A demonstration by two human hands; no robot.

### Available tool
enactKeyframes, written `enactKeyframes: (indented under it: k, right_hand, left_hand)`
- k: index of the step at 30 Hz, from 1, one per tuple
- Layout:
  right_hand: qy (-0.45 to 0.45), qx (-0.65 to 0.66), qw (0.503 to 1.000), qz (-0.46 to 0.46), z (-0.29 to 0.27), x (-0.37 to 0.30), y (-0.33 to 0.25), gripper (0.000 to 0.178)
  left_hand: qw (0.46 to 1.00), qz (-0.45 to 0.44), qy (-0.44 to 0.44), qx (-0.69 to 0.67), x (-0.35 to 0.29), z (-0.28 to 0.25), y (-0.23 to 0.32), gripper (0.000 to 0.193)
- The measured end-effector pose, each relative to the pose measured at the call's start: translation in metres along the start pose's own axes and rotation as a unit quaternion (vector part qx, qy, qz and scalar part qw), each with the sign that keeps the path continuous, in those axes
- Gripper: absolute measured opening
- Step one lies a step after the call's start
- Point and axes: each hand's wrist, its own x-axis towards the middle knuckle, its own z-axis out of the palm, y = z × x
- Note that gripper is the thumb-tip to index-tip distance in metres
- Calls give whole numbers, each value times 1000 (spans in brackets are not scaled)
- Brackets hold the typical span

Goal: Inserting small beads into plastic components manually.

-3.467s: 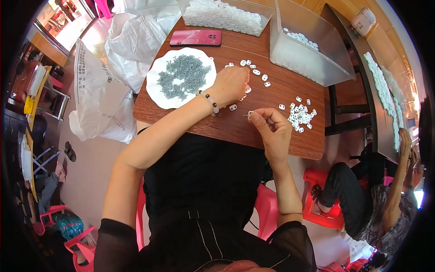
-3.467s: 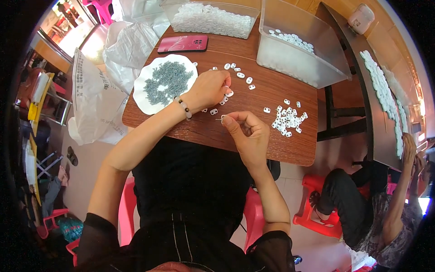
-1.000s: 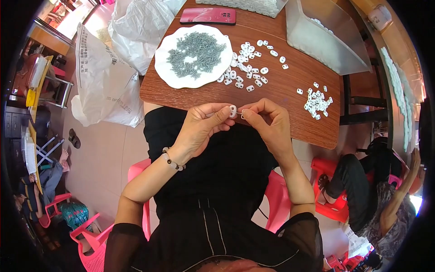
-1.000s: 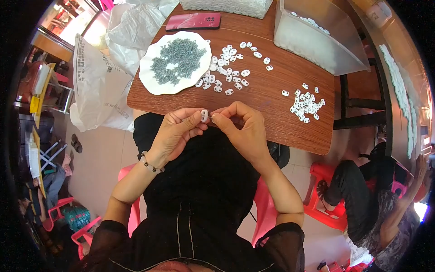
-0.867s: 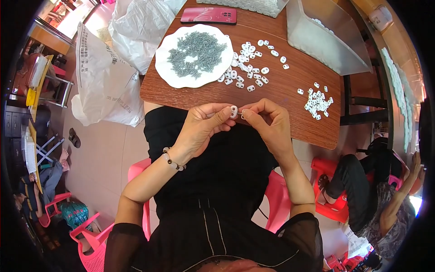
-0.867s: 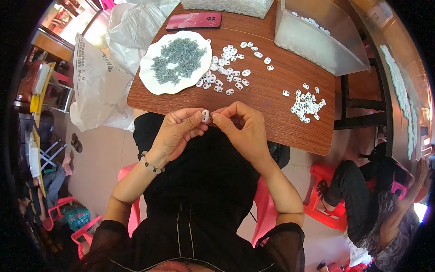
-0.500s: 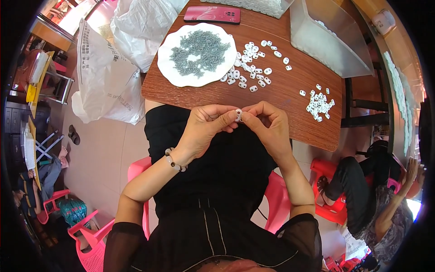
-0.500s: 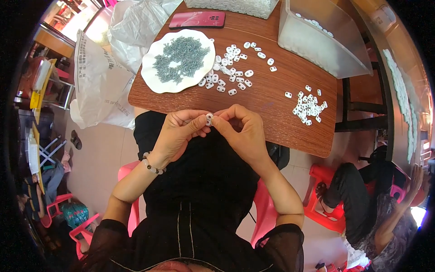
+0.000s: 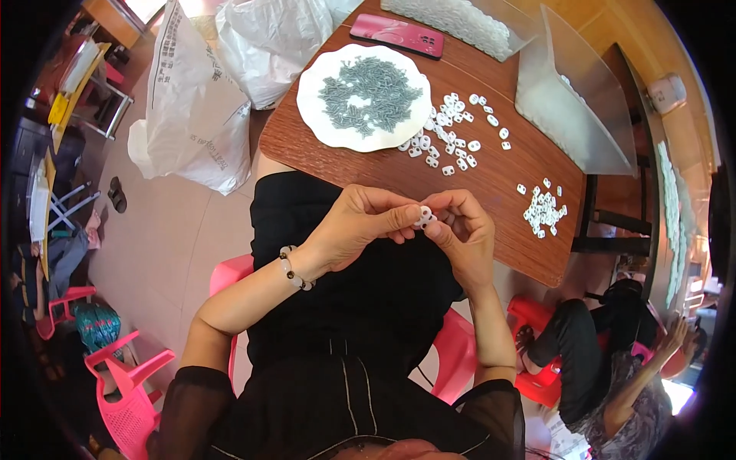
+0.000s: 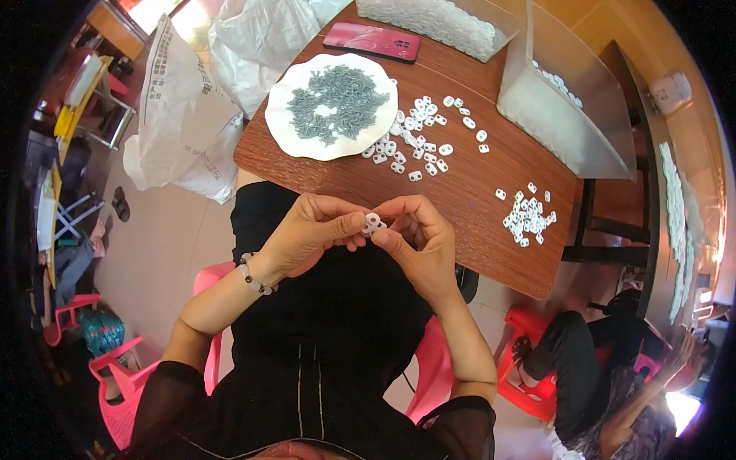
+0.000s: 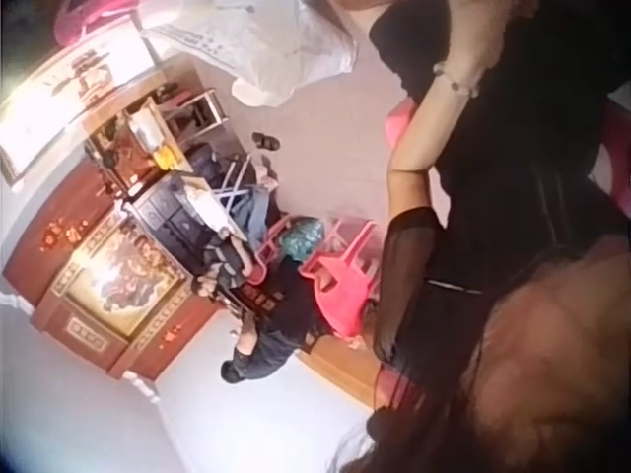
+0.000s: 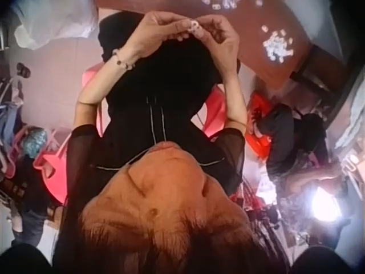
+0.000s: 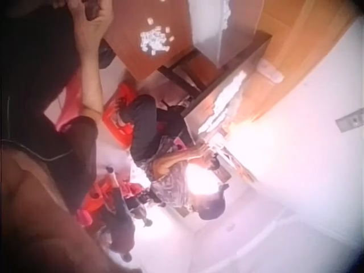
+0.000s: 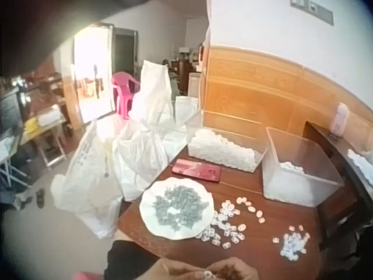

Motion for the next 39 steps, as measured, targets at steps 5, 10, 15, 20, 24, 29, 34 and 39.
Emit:
enactKeyframes:
  k: [5, 10, 15, 20, 24, 29, 34, 39]
  right_hand:
    - [-14, -11, 1000, -14, 7, 1, -3, 39]
    - [-89, -99, 989, -65, 0, 3, -4, 47]
    - [-94, -107, 987, -79, 1, 4, -4, 45]
    - [-106, -125, 982, -93, -2, 4, -1, 43]
    - [-95, -148, 976, -125, 3, 5, -1, 42]
    - [-64, -167, 977, -118, 9, -2, -7, 44]
    - [-58, -189, 967, -159, 10, -3, -8, 42]
    - [-62, -178, 969, -157, 11, -6, -8, 41]
  left_hand:
    - [999, -16, -22, -24, -1, -5, -2, 23]
    - [999, -16, -22, -38, -3, -3, -2, 22]
    - [1000, -6, -26, -15, -4, -3, 0, 22]
    - [999, 13, -39, 1, -4, -2, 1, 21]
    - [998, 35, -27, 45, -8, 2, 4, 23]
    - [997, 43, -10, 64, -15, 9, 6, 25]
    - [998, 35, -8, 51, -21, 13, 10, 23]
    - [998, 42, -13, 55, -23, 15, 11, 22]
